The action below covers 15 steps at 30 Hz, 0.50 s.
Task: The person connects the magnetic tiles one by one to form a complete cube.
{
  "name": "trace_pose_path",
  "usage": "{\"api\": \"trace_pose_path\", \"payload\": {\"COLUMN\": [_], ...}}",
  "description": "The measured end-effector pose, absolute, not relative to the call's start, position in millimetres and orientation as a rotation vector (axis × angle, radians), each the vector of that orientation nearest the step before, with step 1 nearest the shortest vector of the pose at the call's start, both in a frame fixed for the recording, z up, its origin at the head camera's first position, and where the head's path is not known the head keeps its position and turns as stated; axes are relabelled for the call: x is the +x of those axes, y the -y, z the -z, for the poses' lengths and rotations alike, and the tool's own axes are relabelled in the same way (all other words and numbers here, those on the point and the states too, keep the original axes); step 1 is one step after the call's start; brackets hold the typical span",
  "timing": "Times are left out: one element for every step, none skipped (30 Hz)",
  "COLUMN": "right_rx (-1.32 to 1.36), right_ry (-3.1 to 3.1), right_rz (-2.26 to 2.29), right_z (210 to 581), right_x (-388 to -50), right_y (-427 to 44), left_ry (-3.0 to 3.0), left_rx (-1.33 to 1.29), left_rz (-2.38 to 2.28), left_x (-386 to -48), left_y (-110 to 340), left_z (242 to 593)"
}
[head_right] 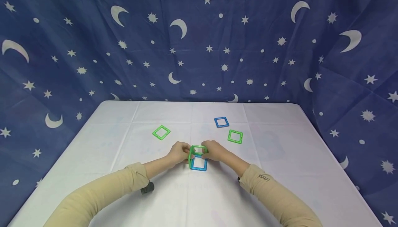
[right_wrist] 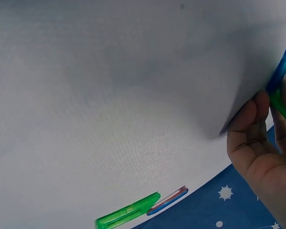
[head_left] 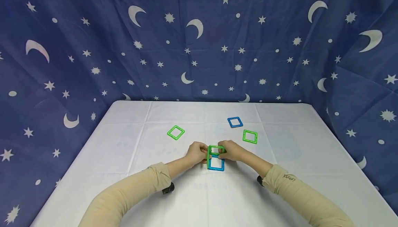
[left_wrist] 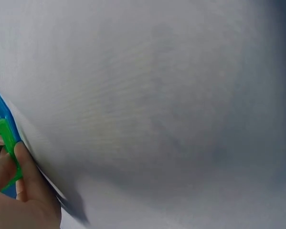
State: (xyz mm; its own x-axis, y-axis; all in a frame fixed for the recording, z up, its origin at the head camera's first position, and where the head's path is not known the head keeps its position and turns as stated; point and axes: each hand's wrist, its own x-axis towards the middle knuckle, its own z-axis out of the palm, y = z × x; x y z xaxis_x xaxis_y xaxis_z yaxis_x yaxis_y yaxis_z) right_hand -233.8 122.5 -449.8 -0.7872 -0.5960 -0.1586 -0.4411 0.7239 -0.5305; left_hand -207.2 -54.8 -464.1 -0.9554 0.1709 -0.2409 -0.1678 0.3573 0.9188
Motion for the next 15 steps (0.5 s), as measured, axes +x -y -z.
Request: {"api": "trace_pose_path", "payload": {"right_rx": [-0.806,-0.797,-0.775,-0.750,-0.722,-0.654,-0.617,-0.588,-0.559,-0.534,-0.514,-0.496,-0.487,-0.486,-0.487], "right_ry": [-2.610,-2.607,-2.607,-2.615,-2.623,-2.628,-2.643,-2.658,-2.676,-2.694,-2.706,-2.720,-2.731,-2.740,-2.747], "right_rz": [0.688,0.695,0.700,0.700,0.705,0.709,0.706,0.705,0.699,0.690,0.692,0.693,0.692,0.697,0.706], "right_z": [449.7,449.3,449.1,449.1,449.2,449.1,449.3,449.4,449.7,449.7,449.9,449.8,450.2,450.1,450.1], "right_x": [-233.7,-233.3,-232.6,-231.8,-230.7,-229.5,-228.0,-226.4,-224.8,-223.3,-222.0,-221.0,-220.5,-220.1,-219.9], "right_y": [-122.6,-122.6,-122.4,-122.4,-122.3,-121.7,-121.7,-122.0,-122.2,-122.3,-122.5,-122.6,-122.7,-122.7,-122.5], "left_ry": [-2.326,-2.325,-2.319,-2.312,-2.302,-2.287,-2.272,-2.259,-2.247,-2.241,-2.237,-2.243,-2.258,-2.275,-2.293], "left_rx": [0.001,0.004,0.006,0.010,0.016,0.019,0.026,0.030,0.032,0.038,0.048,0.063,0.084,0.105,0.125], "left_rz": [-1.632,-1.635,-1.638,-1.640,-1.640,-1.640,-1.637,-1.633,-1.629,-1.624,-1.619,-1.611,-1.602,-1.592,-1.583], "left_x": [-207.4,-207.5,-207.5,-207.6,-207.5,-207.5,-207.4,-207.4,-207.5,-207.8,-208.0,-208.2,-208.5,-208.6,-208.7], "left_y": [55.0,55.3,55.7,56.3,56.9,57.7,58.7,59.9,61.2,62.6,64.0,65.3,66.7,67.7,68.5], "left_z": [464.3,464.9,465.4,465.8,466.1,466.2,466.1,466.1,466.0,466.0,465.9,465.8,465.8,465.6,465.3]}}
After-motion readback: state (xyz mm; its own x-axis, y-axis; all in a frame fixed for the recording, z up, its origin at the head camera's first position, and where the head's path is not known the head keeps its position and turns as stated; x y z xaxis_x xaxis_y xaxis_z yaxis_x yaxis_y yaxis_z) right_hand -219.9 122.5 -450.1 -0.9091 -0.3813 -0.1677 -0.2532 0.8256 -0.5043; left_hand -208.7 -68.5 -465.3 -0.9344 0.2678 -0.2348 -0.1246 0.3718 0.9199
